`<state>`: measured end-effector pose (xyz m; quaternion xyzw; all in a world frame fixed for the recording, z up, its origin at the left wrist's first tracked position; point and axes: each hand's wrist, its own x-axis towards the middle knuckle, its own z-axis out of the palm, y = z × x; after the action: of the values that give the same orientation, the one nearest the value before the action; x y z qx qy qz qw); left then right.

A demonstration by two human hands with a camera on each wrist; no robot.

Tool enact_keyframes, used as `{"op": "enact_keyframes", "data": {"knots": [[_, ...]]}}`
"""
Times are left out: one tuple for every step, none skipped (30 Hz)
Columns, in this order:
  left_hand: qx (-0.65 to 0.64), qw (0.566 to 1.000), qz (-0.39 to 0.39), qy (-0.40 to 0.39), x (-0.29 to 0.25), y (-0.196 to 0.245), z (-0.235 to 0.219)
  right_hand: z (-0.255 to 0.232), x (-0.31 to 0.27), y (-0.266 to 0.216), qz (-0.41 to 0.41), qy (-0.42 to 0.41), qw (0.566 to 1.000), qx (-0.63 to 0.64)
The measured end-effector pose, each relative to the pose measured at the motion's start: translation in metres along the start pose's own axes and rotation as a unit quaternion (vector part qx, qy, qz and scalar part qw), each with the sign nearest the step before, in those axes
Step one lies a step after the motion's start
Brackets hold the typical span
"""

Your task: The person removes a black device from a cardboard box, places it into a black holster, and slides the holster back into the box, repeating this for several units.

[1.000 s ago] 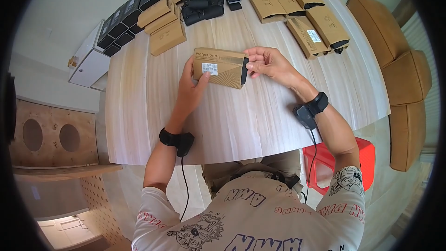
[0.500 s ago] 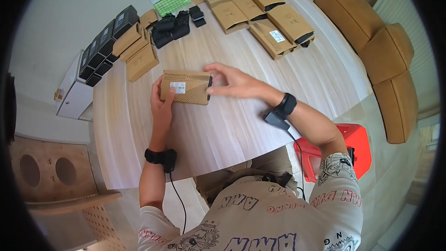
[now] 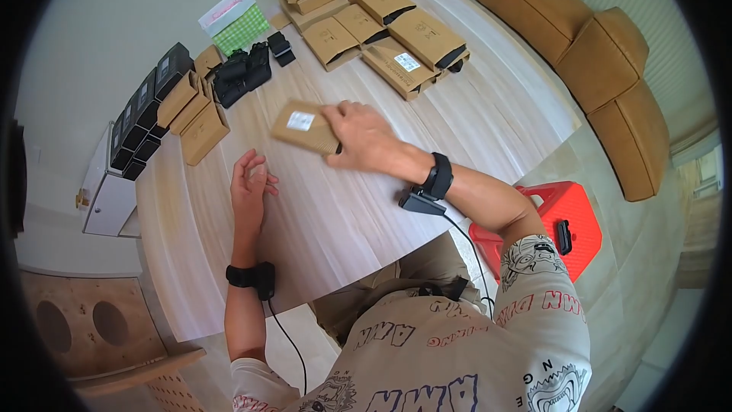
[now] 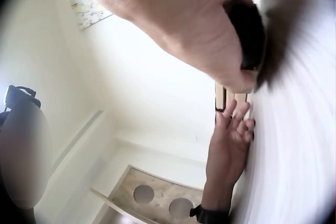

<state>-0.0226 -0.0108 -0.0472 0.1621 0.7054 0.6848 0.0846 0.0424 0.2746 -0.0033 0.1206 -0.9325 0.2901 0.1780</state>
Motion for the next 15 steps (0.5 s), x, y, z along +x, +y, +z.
{"op": "enact_keyframes", "data": {"knots": [[-0.001, 1.000, -0.007, -0.007, 0.001, -0.001, -0.002, -0.013, 0.001, -0.002, 0.076, -0.057, 0.993, -0.070], [-0.003, 1.000, -0.012, -0.013, 0.002, -0.002, -0.003, -0.025, 0.003, -0.006, 0.151, -0.113, 0.972, -0.140], [-0.006, 1.000, -0.009, -0.013, 0.002, -0.002, -0.004, -0.038, 0.007, -0.014, 0.201, -0.139, 0.956, -0.164], [0.001, 1.000, -0.010, -0.013, 0.002, -0.002, -0.003, -0.039, 0.006, -0.011, 0.201, -0.138, 0.956, -0.167], [0.008, 1.000, -0.011, -0.014, 0.002, -0.002, -0.003, -0.037, 0.003, -0.004, 0.166, -0.091, 0.957, -0.221], [0.006, 1.000, -0.009, -0.015, 0.001, -0.002, -0.003, -0.035, 0.001, 0.003, 0.130, -0.045, 0.952, -0.273], [0.007, 1.000, -0.012, -0.015, 0.001, -0.003, -0.003, -0.030, 0.000, 0.009, 0.096, -0.016, 0.954, -0.283], [0.008, 1.000, -0.014, -0.014, 0.002, -0.003, -0.003, -0.020, 0.001, 0.022, 0.094, -0.015, 0.953, -0.286], [0.007, 1.000, -0.011, -0.013, 0.003, -0.003, -0.004, -0.008, 0.003, 0.037, 0.015, 0.020, 0.966, -0.258], [0.006, 1.000, -0.012, -0.015, 0.003, -0.003, -0.004, -0.005, 0.005, 0.039, -0.062, 0.054, 0.971, -0.226], [0.005, 1.000, -0.014, -0.019, 0.002, -0.004, -0.003, -0.004, 0.003, 0.043, -0.062, 0.054, 0.970, -0.227], [0.004, 1.000, -0.014, -0.019, 0.001, -0.004, -0.003, -0.007, 0.004, 0.040, -0.006, 0.027, 0.975, -0.219], [0.004, 1.000, -0.013, -0.020, 0.002, -0.005, -0.003, -0.010, 0.006, 0.038, 0.047, 0.001, 0.977, -0.210], [0.005, 1.000, -0.012, -0.021, 0.002, -0.004, -0.004, -0.013, 0.007, 0.036, 0.045, 0.001, 0.976, -0.211], [0.005, 1.000, -0.011, -0.020, 0.001, -0.004, -0.004, -0.015, 0.007, 0.034, 0.083, 0.003, 0.972, -0.220]]}}
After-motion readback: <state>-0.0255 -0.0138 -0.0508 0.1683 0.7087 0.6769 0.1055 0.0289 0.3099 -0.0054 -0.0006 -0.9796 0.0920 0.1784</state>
